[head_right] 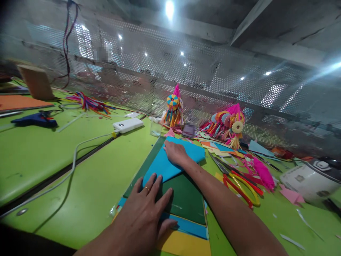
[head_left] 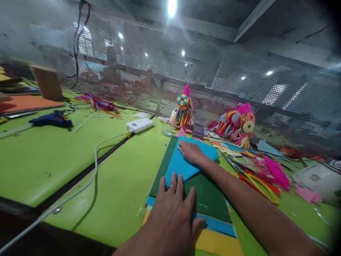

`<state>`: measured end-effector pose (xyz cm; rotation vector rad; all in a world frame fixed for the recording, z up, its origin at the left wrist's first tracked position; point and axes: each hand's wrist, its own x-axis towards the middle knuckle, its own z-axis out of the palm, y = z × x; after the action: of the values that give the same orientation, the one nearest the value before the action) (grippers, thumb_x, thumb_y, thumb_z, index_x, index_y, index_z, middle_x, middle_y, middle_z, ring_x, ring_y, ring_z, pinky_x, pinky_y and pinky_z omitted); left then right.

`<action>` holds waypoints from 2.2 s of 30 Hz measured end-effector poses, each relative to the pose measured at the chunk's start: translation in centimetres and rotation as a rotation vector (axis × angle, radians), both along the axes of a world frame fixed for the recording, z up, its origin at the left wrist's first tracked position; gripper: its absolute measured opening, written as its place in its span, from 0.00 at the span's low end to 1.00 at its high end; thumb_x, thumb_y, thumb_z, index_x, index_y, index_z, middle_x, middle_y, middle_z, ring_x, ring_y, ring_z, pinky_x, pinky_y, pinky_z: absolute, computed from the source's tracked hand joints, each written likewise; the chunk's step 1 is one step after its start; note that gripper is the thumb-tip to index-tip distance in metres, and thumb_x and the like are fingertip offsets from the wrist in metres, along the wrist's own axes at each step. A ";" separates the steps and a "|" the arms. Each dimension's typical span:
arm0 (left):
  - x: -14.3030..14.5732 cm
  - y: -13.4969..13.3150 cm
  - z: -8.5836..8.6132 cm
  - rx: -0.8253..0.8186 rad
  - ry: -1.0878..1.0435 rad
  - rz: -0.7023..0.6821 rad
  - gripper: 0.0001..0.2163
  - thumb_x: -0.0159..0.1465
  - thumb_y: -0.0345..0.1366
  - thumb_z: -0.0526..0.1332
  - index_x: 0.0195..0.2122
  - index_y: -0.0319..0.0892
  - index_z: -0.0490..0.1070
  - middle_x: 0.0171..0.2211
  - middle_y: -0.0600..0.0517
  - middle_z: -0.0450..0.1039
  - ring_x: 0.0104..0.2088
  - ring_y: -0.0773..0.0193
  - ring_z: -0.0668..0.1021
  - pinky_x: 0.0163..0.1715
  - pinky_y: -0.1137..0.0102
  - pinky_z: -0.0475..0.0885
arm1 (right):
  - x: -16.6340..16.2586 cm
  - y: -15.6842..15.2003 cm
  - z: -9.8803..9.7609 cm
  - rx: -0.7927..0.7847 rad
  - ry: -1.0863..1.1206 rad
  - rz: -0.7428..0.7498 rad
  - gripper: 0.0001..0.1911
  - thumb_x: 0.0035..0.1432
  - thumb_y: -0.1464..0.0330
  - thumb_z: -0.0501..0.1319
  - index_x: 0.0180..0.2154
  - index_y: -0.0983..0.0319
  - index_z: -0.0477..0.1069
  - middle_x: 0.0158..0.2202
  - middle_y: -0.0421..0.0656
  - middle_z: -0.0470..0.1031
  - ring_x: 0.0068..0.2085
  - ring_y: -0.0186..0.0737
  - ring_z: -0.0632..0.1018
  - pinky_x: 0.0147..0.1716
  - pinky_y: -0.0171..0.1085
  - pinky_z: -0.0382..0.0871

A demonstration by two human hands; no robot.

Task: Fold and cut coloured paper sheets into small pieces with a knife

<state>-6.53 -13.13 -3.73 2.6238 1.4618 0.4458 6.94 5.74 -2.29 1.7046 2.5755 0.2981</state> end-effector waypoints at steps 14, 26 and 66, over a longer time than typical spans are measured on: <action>0.1 -0.1 0.1 0.031 -0.014 -0.035 0.31 0.67 0.57 0.51 0.62 0.40 0.67 0.63 0.30 0.62 0.66 0.32 0.59 0.62 0.34 0.52 | 0.1 -0.3 0.2 -0.008 0.001 -0.005 0.13 0.72 0.61 0.47 0.49 0.60 0.64 0.46 0.48 0.78 0.42 0.45 0.78 0.32 0.37 0.57; 0.3 -0.2 0.2 -0.019 -0.016 -0.045 0.30 0.68 0.54 0.52 0.63 0.37 0.66 0.65 0.29 0.57 0.67 0.33 0.56 0.62 0.39 0.56 | 0.2 -0.3 0.2 -0.006 0.006 -0.012 0.14 0.72 0.60 0.47 0.49 0.60 0.65 0.46 0.47 0.78 0.42 0.45 0.78 0.31 0.37 0.55; 0.4 -0.1 -0.3 -0.006 -0.033 -0.022 0.28 0.67 0.54 0.52 0.62 0.43 0.68 0.64 0.29 0.59 0.66 0.29 0.57 0.59 0.32 0.53 | 0.0 0.1 0.0 -0.012 0.021 -0.021 0.13 0.72 0.61 0.47 0.50 0.59 0.64 0.48 0.48 0.78 0.45 0.46 0.78 0.35 0.37 0.60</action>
<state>-6.09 -13.28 -4.01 2.6123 1.4204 0.4789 6.96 5.89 -2.26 1.7387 2.5665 0.2647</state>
